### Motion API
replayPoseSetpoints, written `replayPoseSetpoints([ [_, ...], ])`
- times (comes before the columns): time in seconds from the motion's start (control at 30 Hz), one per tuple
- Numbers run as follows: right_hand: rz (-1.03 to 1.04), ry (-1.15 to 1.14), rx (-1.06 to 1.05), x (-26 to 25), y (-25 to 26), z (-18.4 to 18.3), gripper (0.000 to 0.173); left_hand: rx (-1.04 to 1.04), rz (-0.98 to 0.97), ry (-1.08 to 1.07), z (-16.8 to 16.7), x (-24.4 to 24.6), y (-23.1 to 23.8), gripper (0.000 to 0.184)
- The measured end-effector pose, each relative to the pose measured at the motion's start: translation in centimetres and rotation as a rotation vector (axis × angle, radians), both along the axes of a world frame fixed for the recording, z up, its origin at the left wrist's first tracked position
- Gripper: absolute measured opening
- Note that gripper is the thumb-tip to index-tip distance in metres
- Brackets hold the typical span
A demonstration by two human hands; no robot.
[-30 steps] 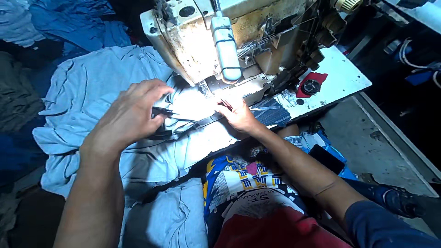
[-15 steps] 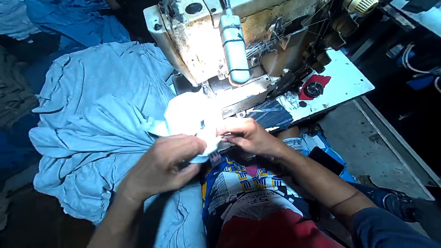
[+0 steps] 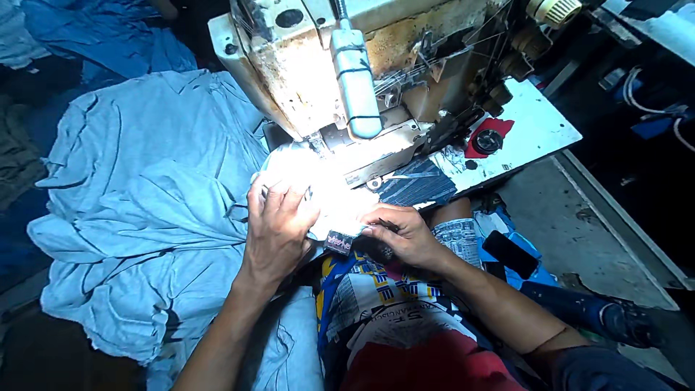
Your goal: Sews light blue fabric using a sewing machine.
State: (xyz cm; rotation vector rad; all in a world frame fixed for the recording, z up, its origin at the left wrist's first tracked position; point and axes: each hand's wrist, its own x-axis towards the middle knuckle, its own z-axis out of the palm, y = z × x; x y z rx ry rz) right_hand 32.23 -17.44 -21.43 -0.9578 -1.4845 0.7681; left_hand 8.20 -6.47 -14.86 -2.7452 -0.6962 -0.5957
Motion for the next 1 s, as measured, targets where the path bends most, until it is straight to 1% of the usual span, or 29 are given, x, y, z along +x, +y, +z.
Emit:
replayPoseSetpoints([
  [0.17, -0.078, 0.031, -0.058, -0.4, 0.8, 0.2, 0.011, 0.002, 0.032, -0.011, 0.5, 0.5, 1.0, 0.024],
  [0.33, -0.121, 0.046, -0.082, -0.6, 3.1, 0.4, 0.007, 0.038, 0.062, -0.05, 1.0, 1.2, 2.9, 0.022],
  [0.47, -0.122, 0.074, -0.065, -0.9, 5.2, 0.8, 0.005, 0.028, 0.093, -0.127, 1.0, 1.2, 4.7, 0.027],
  [0.53, -0.125, 0.076, -0.052, -1.1, 5.9, 1.0, 0.005, 0.04, 0.098, -0.178, 0.8, 1.2, 5.2, 0.026],
  [0.6, -0.134, 0.073, -0.034, -1.3, 6.4, 1.0, 0.006, 0.03, 0.082, -0.246, 0.5, 1.2, 5.3, 0.023],
  [0.73, -0.16, 0.055, 0.006, -1.4, 7.2, 1.2, 0.007, -0.02, 0.064, -0.35, -0.3, 1.0, 4.8, 0.024],
  [0.87, -0.156, 0.063, 0.025, -1.4, 7.3, 1.4, 0.009, -0.065, 0.022, -0.354, -0.9, 0.6, 4.0, 0.023],
  [0.93, -0.17, 0.045, 0.025, -1.1, 6.8, 1.5, 0.014, -0.091, -0.032, -0.367, -1.1, 0.4, 3.8, 0.026],
  [1.0, -0.187, 0.041, 0.024, -0.6, 5.9, 1.5, 0.021, -0.113, -0.098, -0.456, -1.1, 0.3, 3.8, 0.022],
])
